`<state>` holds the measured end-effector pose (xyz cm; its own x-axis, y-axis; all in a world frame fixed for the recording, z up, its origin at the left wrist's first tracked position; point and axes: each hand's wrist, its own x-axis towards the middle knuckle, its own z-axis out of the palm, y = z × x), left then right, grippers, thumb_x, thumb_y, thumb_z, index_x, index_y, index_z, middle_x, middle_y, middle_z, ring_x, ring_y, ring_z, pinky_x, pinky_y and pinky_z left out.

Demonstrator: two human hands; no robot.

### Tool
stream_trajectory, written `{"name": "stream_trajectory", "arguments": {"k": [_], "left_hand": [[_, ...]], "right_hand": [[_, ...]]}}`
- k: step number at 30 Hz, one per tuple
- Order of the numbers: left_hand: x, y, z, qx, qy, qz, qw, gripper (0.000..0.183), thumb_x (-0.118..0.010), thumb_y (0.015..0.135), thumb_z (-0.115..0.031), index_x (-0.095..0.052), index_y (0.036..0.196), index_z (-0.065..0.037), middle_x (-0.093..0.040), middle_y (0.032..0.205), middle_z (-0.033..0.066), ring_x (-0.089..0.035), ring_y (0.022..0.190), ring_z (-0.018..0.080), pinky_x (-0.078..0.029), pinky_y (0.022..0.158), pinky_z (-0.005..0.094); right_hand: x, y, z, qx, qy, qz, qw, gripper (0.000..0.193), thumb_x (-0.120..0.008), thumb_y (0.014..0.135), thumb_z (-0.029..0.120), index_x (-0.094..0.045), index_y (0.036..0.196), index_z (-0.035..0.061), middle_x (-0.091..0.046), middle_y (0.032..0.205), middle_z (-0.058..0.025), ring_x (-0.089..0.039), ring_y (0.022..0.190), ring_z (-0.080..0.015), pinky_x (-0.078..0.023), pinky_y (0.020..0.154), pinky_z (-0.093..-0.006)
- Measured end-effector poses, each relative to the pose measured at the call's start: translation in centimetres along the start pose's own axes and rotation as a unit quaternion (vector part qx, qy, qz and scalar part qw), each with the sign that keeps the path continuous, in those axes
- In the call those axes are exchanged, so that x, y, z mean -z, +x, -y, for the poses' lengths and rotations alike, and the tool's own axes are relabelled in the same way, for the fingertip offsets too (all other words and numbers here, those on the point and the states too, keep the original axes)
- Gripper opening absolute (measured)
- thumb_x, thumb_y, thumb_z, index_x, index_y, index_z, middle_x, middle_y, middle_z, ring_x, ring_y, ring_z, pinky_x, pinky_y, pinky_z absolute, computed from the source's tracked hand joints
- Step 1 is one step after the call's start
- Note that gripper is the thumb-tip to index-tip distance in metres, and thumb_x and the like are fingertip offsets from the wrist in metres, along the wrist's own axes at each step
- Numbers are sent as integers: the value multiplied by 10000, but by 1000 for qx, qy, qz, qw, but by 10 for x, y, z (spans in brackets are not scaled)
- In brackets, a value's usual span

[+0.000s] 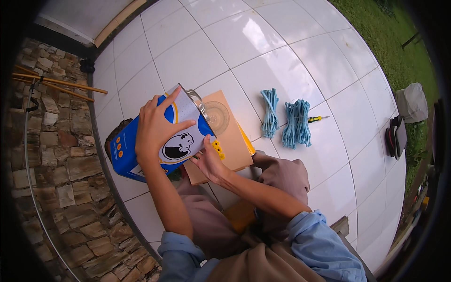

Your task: The person applies adhesive from a metal can onto the back of star-shaped decorations and then attaches the decorations onto a pink strap.

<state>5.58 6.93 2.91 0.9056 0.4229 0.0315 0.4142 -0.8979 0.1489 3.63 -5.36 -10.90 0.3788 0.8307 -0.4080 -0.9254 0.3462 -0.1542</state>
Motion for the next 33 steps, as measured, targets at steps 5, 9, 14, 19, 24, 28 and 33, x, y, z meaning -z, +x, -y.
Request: {"name": "stream_trajectory", "arguments": {"k": [5,9,14,19,24,28,33], "left_hand": [[10,-3,-4,38,-13,25,999,807,-797,524,-328,-485,1261,-221,-561,945,147,-544,912,309,-429,834,395],[10,-5,-3,48,-4,47,998,809,-798,521,-331,-487,1260,-222,-564,911,144,-553,892,307,-437,820,389],[6,-6,-3,26,-10,23,999,811,-799,519,-336,-488,1260,-223,-568,907,142,-559,888,299,-446,809,386],[8,-3,0,40,-18,33,999,818,-800,516,-347,-484,1263,-243,-570,973,142,-554,932,298,-439,839,383],[6,-3,-10,54,31,33,998,824,-796,515,-353,-475,1269,-264,-564,1042,148,-541,987,310,-431,866,388],[5,2,-6,53,-18,42,998,832,-796,513,-354,-469,1273,-270,-564,1058,153,-536,1015,313,-432,873,394],[8,2,-1,66,-67,53,994,838,-804,505,-330,-470,1272,-269,-564,1056,154,-540,1009,311,-433,872,395]], "right_hand": [[0,0,-2,-23,22,5,999,601,-334,911,495,-194,1345,103,-281,1373,-85,-293,1266,-233,-282,1020,-403],[-6,-8,-5,-32,15,-4,999,596,-286,912,511,-216,1340,102,-287,1359,-87,-302,1257,-230,-281,1037,-416],[-3,-11,-2,-16,1,-7,1000,595,-312,911,506,-206,1345,113,-290,1367,-87,-308,1259,-244,-291,1021,-411],[-5,-6,0,-14,-4,15,1000,604,-281,910,515,-215,1341,97,-291,1356,-95,-307,1255,-234,-292,1033,-411],[-5,-9,-1,-23,8,-14,1000,611,-290,905,524,-223,1336,97,-288,1358,-94,-300,1258,-230,-284,1033,-417],[3,-6,5,-16,-9,-15,1000,595,-330,906,514,-214,1339,123,-277,1375,-72,-286,1267,-224,-256,1028,-428],[3,-1,4,-11,-8,-9,1000,579,-345,907,505,-235,1318,113,-290,1358,-75,-297,1250,-222,-255,1028,-425]]}}
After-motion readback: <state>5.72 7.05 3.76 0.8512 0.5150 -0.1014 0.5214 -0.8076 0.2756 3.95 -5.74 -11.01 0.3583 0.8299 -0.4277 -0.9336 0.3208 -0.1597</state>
